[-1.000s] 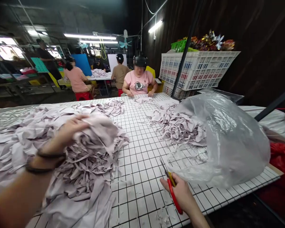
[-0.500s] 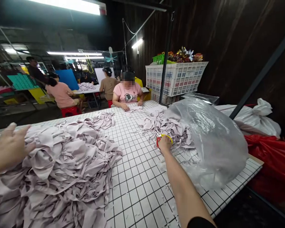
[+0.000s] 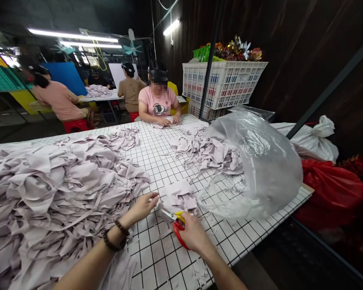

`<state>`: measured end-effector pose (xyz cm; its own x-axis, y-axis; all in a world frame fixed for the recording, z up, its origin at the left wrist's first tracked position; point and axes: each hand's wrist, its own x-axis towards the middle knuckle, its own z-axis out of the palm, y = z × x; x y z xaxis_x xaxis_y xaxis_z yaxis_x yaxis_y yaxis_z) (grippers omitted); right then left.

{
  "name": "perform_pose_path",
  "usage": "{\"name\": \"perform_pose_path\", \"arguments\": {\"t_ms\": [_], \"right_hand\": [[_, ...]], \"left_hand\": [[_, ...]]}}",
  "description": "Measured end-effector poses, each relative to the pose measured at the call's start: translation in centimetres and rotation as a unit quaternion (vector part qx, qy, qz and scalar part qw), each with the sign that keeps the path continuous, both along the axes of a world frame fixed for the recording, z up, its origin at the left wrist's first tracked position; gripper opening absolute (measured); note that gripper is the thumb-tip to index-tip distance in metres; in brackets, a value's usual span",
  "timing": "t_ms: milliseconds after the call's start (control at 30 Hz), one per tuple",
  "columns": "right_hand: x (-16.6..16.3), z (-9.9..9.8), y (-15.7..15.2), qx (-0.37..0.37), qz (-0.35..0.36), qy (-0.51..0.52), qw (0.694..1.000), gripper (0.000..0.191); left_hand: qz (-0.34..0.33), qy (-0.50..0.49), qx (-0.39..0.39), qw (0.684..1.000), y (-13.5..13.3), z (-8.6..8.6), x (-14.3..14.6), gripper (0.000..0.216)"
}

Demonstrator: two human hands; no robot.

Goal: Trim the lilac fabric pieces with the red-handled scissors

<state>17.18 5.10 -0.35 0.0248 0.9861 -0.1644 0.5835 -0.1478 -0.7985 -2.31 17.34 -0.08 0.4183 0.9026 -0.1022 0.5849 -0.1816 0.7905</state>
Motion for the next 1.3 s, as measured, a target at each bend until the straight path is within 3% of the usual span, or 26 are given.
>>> {"name": "perform_pose_path", "arguments": {"t_ms": [167, 333, 400, 567, 867, 1067, 1200, 1300], "right_hand": [[3.5, 0.1, -0.5, 0.021, -0.137, -0.015, 0.99, 0.017], [4.7, -1.5, 1.9, 0.073, -0.217, -0.08, 0.97, 0.022], [4.6, -2.4, 3.3, 0.074, -0.216, -0.084, 0.97, 0.022], [4.7, -2.7, 5.6, 0.08, -0.193, -0.08, 0.975, 0.014], [8.3, -0.3, 4.2, 0.045, -0.246, -0.079, 0.965, 0.025], [7.6, -0.1, 3.7, 0.02, -0.234, -0.079, 0.969, 0.026], [7.2, 0.3, 3.7, 0.02, -0.224, -0.082, 0.971, 0.026], [7.1, 0.6, 3.5, 0.025, -0.219, -0.091, 0.971, 0.023]], "left_hand": [[0.029, 0.008, 0.045, 0.999, 1.9, -0.7, 4.8, 0.043], [0.0, 0.02, 0.073, 0.997, -0.5, -0.5, 6.3, 0.057], [-0.01, 0.035, 0.098, 0.994, -2.2, -1.1, 6.0, 0.059], [0.018, 0.022, 0.11, 0.994, -3.2, -2.0, 3.9, 0.017], [0.095, -0.069, 0.124, 0.985, -0.3, -1.2, -0.1, 0.026], [0.158, -0.062, 0.16, 0.972, -4.0, -0.9, 1.9, 0.03], [0.117, 0.023, 0.14, 0.983, -6.1, -0.9, 4.1, 0.038], [0.069, 0.093, 0.153, 0.981, -6.3, -1.5, 5.4, 0.031]]}}
